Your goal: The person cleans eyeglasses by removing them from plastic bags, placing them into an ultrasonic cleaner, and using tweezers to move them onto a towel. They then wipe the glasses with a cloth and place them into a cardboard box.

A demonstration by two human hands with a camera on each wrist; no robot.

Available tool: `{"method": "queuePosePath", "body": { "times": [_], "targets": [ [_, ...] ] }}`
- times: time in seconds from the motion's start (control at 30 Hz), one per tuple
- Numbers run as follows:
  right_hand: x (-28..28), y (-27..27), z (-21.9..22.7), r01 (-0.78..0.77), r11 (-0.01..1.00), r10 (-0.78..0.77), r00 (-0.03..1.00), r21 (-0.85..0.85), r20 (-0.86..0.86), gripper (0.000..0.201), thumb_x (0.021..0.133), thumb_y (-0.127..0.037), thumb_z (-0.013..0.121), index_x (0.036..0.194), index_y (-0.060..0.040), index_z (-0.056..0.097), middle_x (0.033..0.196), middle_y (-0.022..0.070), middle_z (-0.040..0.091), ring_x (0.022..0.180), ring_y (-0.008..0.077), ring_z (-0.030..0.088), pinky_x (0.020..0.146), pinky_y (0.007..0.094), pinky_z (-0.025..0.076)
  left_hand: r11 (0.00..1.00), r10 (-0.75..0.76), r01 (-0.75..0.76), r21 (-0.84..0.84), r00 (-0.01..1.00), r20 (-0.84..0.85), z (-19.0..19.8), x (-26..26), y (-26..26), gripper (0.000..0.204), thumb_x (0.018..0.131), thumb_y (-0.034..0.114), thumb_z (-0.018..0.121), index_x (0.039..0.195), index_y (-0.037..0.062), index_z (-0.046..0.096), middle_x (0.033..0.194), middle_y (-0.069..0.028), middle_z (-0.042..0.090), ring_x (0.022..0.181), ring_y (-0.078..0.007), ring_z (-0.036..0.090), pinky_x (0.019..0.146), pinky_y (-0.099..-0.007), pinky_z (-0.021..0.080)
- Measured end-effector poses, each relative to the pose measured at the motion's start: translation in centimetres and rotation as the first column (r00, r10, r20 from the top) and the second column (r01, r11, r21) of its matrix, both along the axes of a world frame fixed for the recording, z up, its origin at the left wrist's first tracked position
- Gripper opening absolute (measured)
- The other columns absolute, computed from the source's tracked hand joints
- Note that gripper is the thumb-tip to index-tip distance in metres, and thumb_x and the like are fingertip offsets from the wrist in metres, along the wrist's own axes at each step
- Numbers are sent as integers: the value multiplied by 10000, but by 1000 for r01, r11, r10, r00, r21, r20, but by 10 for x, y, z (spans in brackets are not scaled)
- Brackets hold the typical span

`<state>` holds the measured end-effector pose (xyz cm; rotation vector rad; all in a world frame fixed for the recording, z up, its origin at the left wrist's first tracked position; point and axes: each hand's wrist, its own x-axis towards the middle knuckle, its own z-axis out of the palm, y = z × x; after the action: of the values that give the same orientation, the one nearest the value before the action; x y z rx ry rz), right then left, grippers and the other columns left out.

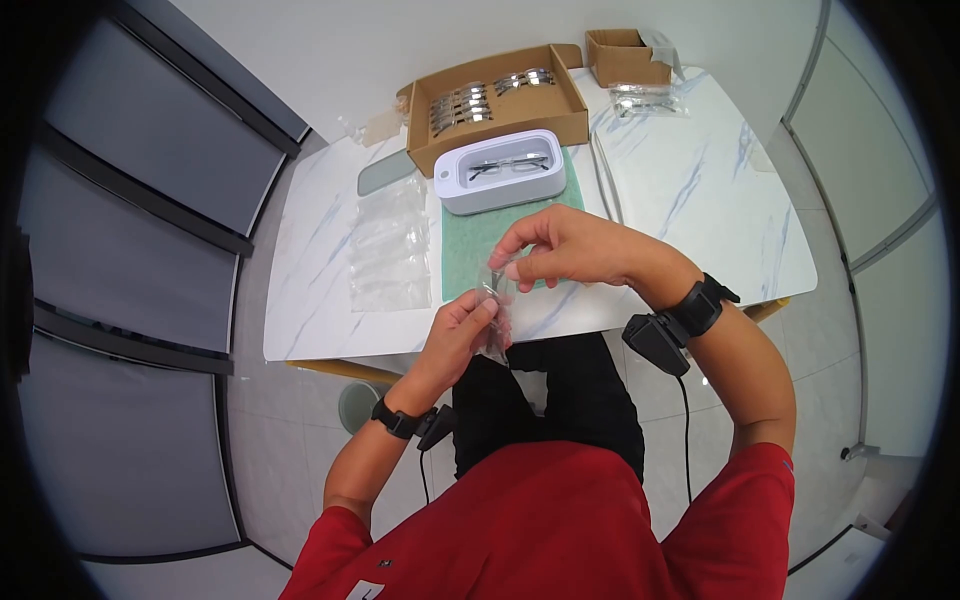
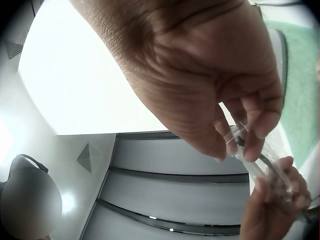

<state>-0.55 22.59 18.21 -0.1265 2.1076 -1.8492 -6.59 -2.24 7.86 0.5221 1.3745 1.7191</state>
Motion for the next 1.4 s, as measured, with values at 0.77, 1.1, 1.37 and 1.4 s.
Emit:
{"method": "queuePosePath", "body": {
  "times": [0.77, 1.1, 1.37, 1.4],
  "targets": [
    [-9, 4, -32, 50, 991, -41, 997, -127, 70, 277, 951, -111, 696, 1201, 5, 721, 1095, 58, 733, 856, 110, 673, 710, 245, 504, 998, 42, -40, -48, 998, 39, -22, -4, 1, 304, 1083, 263, 567, 1207, -3, 647, 932, -41, 664, 816, -144, 658, 776, -282, 532],
    [-14, 8, -41, 74, 986, -58, 993, -151, 105, 283, 947, -96, 696, 1208, 11, 717, 1101, 61, 731, 862, 110, 679, 709, 240, 502, 997, 51, -46, -70, 996, 66, -29, -8, 5, 309, 1080, 269, 577, 1207, -3, 650, 940, -36, 665, 823, -137, 655, 789, -285, 541],
    [-17, 13, -43, 73, 986, -55, 991, -151, 119, 282, 948, -89, 693, 1211, 11, 715, 1089, 61, 732, 862, 104, 680, 701, 231, 500, 997, 44, -40, -61, 997, 66, -34, -11, 9, 305, 1081, 266, 573, 1199, -4, 651, 918, -36, 668, 811, -133, 649, 788, -284, 540],
    [-17, 13, -43, 73, 985, -55, 991, -154, 120, 282, 949, -88, 693, 1212, 11, 715, 1089, 61, 732, 862, 104, 680, 700, 231, 500, 997, 46, -42, -64, 997, 67, -35, -12, 9, 305, 1081, 267, 573, 1198, -4, 652, 917, -37, 668, 810, -133, 649, 787, -283, 539]
  ]
}}
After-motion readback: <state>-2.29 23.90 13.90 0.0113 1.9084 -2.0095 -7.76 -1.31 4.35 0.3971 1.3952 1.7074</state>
